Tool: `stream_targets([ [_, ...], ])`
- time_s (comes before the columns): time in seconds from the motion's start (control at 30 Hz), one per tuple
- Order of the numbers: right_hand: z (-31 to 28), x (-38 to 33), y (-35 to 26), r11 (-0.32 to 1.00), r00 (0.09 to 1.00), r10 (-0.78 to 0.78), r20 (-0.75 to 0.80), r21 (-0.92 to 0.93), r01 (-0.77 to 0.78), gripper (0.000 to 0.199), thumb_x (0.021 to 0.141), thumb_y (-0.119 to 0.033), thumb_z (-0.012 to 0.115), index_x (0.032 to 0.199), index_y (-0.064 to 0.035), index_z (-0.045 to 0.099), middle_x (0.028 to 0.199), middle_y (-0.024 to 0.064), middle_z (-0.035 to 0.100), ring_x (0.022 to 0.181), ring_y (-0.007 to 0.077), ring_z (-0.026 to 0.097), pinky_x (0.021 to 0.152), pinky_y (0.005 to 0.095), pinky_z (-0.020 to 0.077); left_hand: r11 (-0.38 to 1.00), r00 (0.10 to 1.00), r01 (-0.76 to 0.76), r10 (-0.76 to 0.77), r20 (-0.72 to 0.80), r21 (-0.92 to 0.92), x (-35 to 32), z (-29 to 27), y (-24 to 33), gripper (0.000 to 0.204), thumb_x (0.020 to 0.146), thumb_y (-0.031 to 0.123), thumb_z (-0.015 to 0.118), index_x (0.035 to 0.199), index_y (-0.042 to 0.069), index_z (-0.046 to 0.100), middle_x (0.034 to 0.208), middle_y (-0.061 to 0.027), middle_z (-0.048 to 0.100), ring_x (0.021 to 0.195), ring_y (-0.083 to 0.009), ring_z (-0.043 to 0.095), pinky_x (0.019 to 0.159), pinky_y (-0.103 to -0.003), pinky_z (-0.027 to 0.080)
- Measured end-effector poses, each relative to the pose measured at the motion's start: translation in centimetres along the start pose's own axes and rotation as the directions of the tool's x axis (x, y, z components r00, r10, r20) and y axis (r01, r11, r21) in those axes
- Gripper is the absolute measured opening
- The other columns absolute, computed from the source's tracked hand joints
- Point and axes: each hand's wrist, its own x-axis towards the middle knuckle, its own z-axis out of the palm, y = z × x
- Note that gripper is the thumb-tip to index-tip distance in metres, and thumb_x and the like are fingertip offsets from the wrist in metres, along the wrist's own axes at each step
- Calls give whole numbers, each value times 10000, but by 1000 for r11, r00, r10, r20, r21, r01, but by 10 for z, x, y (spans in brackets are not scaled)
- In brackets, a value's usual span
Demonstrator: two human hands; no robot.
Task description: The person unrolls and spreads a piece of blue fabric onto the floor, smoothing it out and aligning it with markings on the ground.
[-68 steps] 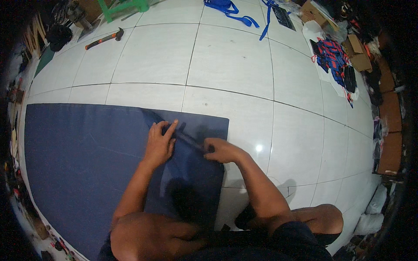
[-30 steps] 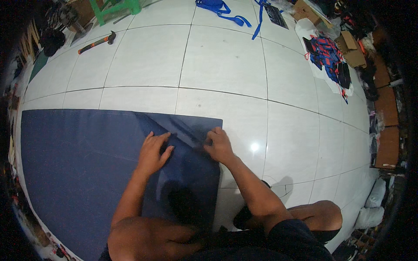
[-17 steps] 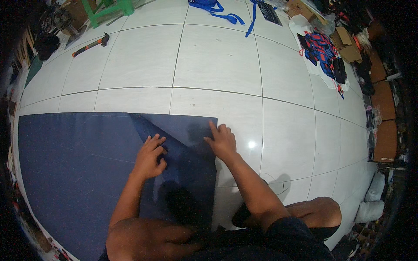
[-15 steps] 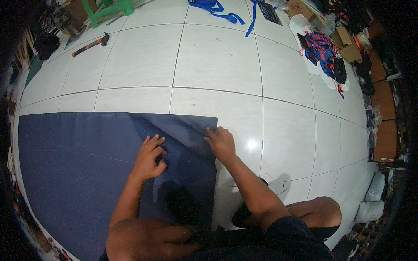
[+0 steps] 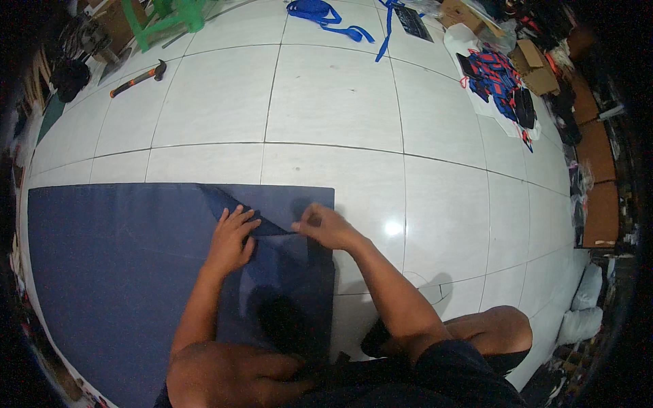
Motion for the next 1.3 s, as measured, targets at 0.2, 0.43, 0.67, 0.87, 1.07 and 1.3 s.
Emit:
stream_targets([
  [0.2, 14, 5, 61, 741, 797, -453, -400, -665, 88, 395, 874, -246, 726, 1223, -77, 652, 912, 159, 553, 874, 311, 583, 736, 447, 482, 983, 1000, -7, 7, 1, -183, -8, -14, 9, 416, 849, 244, 678, 1216, 51, 706, 1375, -185, 603, 1383, -372, 467, 1189, -529, 292],
  [0.43, 7, 2, 42, 920, 927, -333, -174, -273, 280, 218, 813, -151, 786, 923, -59, 622, 1000, 120, 628, 972, 293, 616, 845, 409, 498, 957, 970, 229, -240, -41, -177, 14, -14, 29, 420, 863, 269, 728, 1232, 71, 694, 1366, -177, 598, 1349, -353, 495, 1128, -515, 368],
  [0.67, -4, -1, -1, 993, 962, -65, 264, 113, 36, 296, 910, -306, 739, 983, -46, 616, 1178, 142, 619, 1146, 253, 585, 935, 388, 492, 994, 995, 102, -102, 6, 37, 6, -8, 17, 526, 761, 98, 710, 1285, 113, 669, 1447, -141, 541, 1413, -324, 436, 1176, -517, 301],
  [0.87, 17, 3, 52, 828, 851, -276, -446, -561, -25, 279, 938, -304, 675, 1045, -47, 693, 993, 157, 585, 977, 313, 599, 843, 433, 496, 991, 995, 18, -5, 100, -135, -7, -18, 17, 462, 774, 172, 649, 1222, 74, 706, 1444, -149, 562, 1433, -338, 417, 1215, -545, 218],
  [1.07, 19, 5, 60, 858, 813, -407, -417, -480, 183, 173, 815, -146, 792, 919, -56, 688, 976, 133, 572, 899, 285, 591, 823, 387, 508, 960, 989, 144, -149, -1, -239, 3, -14, 21, 458, 827, 166, 695, 1275, 74, 667, 1357, -181, 600, 1377, -340, 467, 1198, -524, 275],
  [1.3, -13, -8, -6, 968, 913, -167, 372, 236, 81, 266, 867, -255, 781, 925, -36, 642, 1249, 196, 630, 1240, 330, 574, 963, 411, 497, 994, 976, 105, -99, -193, 19, 17, -12, 35, 513, 760, 41, 742, 1265, 103, 674, 1295, -152, 631, 1351, -323, 489, 1172, -521, 318],
])
